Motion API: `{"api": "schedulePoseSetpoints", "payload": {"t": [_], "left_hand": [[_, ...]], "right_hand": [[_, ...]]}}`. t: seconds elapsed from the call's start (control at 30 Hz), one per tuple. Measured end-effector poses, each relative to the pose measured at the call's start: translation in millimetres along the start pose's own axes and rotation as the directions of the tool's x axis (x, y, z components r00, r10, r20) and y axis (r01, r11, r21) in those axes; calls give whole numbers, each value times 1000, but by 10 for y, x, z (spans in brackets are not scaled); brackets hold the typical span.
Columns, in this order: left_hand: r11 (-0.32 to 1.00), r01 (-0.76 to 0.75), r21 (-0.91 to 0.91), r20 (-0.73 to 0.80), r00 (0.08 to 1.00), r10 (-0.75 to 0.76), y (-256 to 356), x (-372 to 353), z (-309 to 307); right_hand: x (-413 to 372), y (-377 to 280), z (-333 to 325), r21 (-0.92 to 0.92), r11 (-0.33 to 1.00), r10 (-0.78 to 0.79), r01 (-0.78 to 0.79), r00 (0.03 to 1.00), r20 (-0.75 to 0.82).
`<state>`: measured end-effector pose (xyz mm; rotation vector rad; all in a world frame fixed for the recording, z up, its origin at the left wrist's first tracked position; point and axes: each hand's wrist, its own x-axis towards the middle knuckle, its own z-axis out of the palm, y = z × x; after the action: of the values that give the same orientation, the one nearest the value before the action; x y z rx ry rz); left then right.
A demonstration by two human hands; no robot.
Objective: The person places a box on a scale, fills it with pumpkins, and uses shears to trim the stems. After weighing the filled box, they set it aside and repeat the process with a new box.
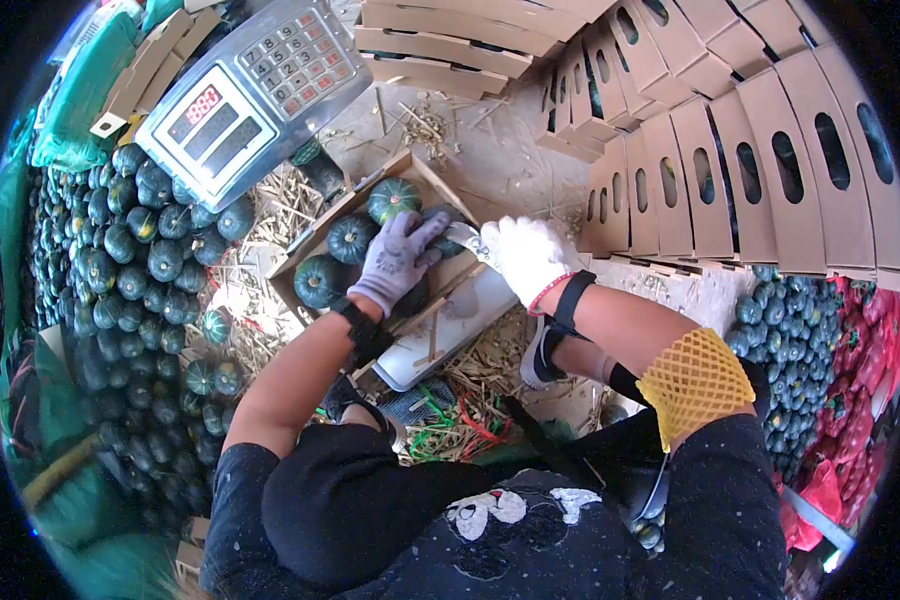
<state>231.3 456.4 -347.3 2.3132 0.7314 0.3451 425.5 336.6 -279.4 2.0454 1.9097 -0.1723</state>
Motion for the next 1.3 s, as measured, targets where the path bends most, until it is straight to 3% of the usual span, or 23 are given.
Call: {"api": "schedulePoseSetpoints", "payload": {"t": [0.03,0.07,0.2,0.3,0.33,0.37,0.4,0.43,0.47,0.53,0.63,0.67,0.73,0.87,0.93,0.97,1.0,1.07,1.13,1.17,1.23,1.27,1.3], "left_hand": [[998,-55,42,12,998,55,0,19,-3],[991,-105,88,24,994,104,-11,39,-11],[982,-122,141,38,992,118,-130,182,52],[991,24,-132,-224,973,-53,68,-150,-592],[986,71,-152,-290,950,-113,47,-339,-878],[956,268,-122,-365,883,-294,-52,-542,-1056],[967,251,-43,-493,836,-239,-428,-775,-1218],[798,512,317,-655,727,-206,-229,-900,-1528],[700,604,381,-766,630,-127,-272,-1027,-1637],[785,493,376,-726,683,-81,-200,-1073,-1700],[957,205,204,-416,903,-105,-268,-854,-1227],[984,156,83,-303,945,-124,-320,-748,-1035],[972,212,102,-165,967,-194,-445,-588,-714],[985,157,70,-200,970,-140,-705,-524,-541],[991,109,79,-234,968,-88,-751,-525,-523],[992,89,91,-210,975,-68,-743,-504,-560],[992,66,103,-188,981,-46,-729,-481,-604],[995,71,70,-198,979,-56,-708,-450,-702],[986,164,-20,-66,984,-165,-731,-466,-829],[995,95,-27,-168,981,-98,-613,-551,-1006],[978,202,61,-440,884,-155,-592,-882,-1207],[891,417,-182,-564,698,-442,-568,-1066,-1333],[868,493,62,-819,523,-238,-784,-1181,-1339]], "right_hand": [[-17,-5,39,84,996,27,-36,995,99],[-21,-44,-51,85,996,11,-19,995,95],[39,-201,-562,299,943,17,-146,919,394],[58,-253,-591,301,934,103,-194,950,295],[81,-268,-593,269,954,92,-130,985,147],[109,-300,-583,231,970,77,-74,997,-5],[160,-357,-560,241,967,81,-79,997,1],[242,-437,-528,151,989,10,-3,999,-47],[331,-523,-496,53,996,-69,74,994,-91],[488,-722,-428,-23,991,-137,135,983,-124],[640,-892,-244,-21,988,-157,156,974,-166],[654,-921,-258,-25,987,-160,158,973,-167],[697,-974,-292,-57,990,-133,127,985,-112],[737,-994,-284,-25,988,-152,151,986,-61],[780,-1053,-269,280,951,70,-128,976,206],[738,-1062,-509,359,929,-2,-91,968,251],[705,-1003,-579,358,925,-241,129,927,287],[765,-1054,-546,524,851,-227,30,921,317],[748,-936,-617,617,785,-359,65,859,366],[667,-864,-766,585,807,-344,74,865,365],[402,-674,-943,493,861,-288,122,917,276],[276,-585,-823,398,912,-194,97,958,212],[127,-476,-667,273,950,-186,149,976,114]]}}
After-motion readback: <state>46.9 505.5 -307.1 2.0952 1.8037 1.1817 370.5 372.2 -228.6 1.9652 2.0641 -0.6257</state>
